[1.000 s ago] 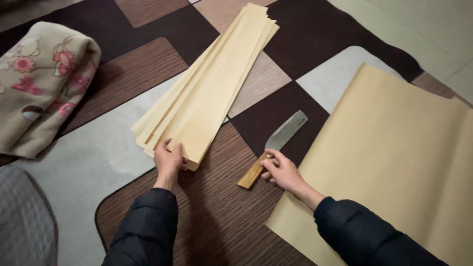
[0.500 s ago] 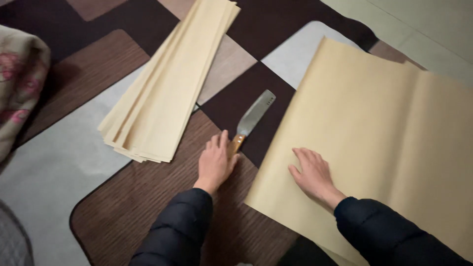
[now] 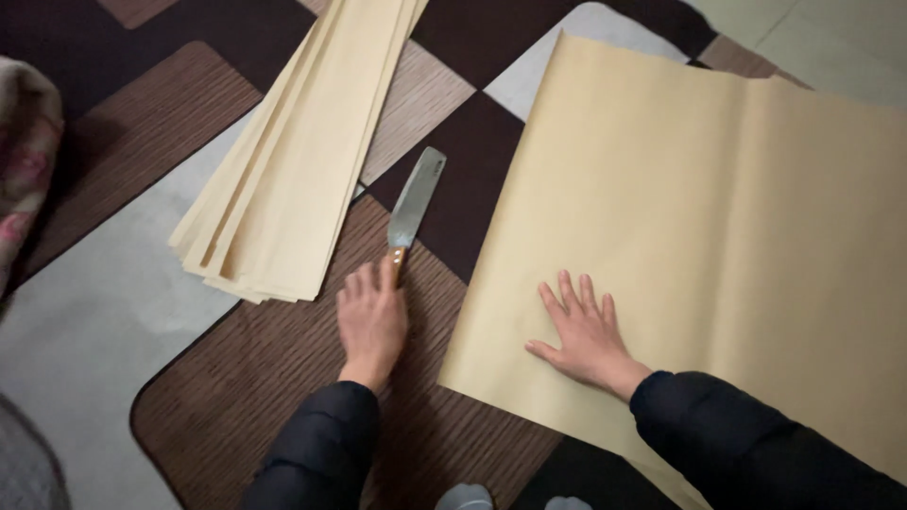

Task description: Folding and cutting strips of paper from a large sheet using a knife

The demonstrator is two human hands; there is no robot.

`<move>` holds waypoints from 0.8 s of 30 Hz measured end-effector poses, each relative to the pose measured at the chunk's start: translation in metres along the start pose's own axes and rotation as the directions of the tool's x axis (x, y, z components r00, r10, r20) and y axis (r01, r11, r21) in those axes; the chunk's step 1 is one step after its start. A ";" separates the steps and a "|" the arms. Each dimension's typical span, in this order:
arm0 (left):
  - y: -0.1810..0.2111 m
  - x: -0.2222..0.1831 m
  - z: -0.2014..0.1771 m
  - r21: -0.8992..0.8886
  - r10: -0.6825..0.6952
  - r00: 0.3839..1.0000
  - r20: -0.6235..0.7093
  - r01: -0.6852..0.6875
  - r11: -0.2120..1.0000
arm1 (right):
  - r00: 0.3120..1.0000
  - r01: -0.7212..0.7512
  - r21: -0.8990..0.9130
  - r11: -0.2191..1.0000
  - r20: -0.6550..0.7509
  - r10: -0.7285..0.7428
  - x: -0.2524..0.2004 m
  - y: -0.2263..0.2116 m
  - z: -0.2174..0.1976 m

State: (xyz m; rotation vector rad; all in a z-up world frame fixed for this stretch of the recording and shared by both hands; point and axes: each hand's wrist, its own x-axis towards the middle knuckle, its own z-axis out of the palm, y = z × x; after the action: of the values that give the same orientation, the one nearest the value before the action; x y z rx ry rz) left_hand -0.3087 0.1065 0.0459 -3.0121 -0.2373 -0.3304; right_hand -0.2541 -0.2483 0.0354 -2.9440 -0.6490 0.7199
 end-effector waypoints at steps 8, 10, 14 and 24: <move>0.047 -0.039 0.023 -0.486 0.140 0.972 0.187 -0.032 0.873 | 0.999 0.048 0.016 0.999 -0.015 -0.047 0.019 -0.022 -0.017; 0.051 -0.041 0.027 -0.487 0.146 0.956 0.254 -0.004 0.874 | 0.999 0.049 0.018 0.999 -0.011 -0.049 0.020 -0.021 -0.017; 0.053 -0.039 0.012 -0.537 0.169 0.945 0.280 0.009 0.843 | 0.991 0.064 -0.024 0.998 -0.115 -0.066 0.020 -0.018 -0.009; 0.104 -0.051 -0.050 -0.376 0.341 0.915 0.216 -0.245 0.894 | 0.987 0.018 0.550 0.835 -0.143 0.073 0.057 0.012 0.025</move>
State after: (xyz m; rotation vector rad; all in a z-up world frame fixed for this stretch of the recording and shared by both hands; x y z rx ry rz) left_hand -0.3505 -0.0091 0.0740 -3.3605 0.2960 0.0937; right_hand -0.2152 -0.2375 -0.0132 -2.4399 -0.3119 0.5471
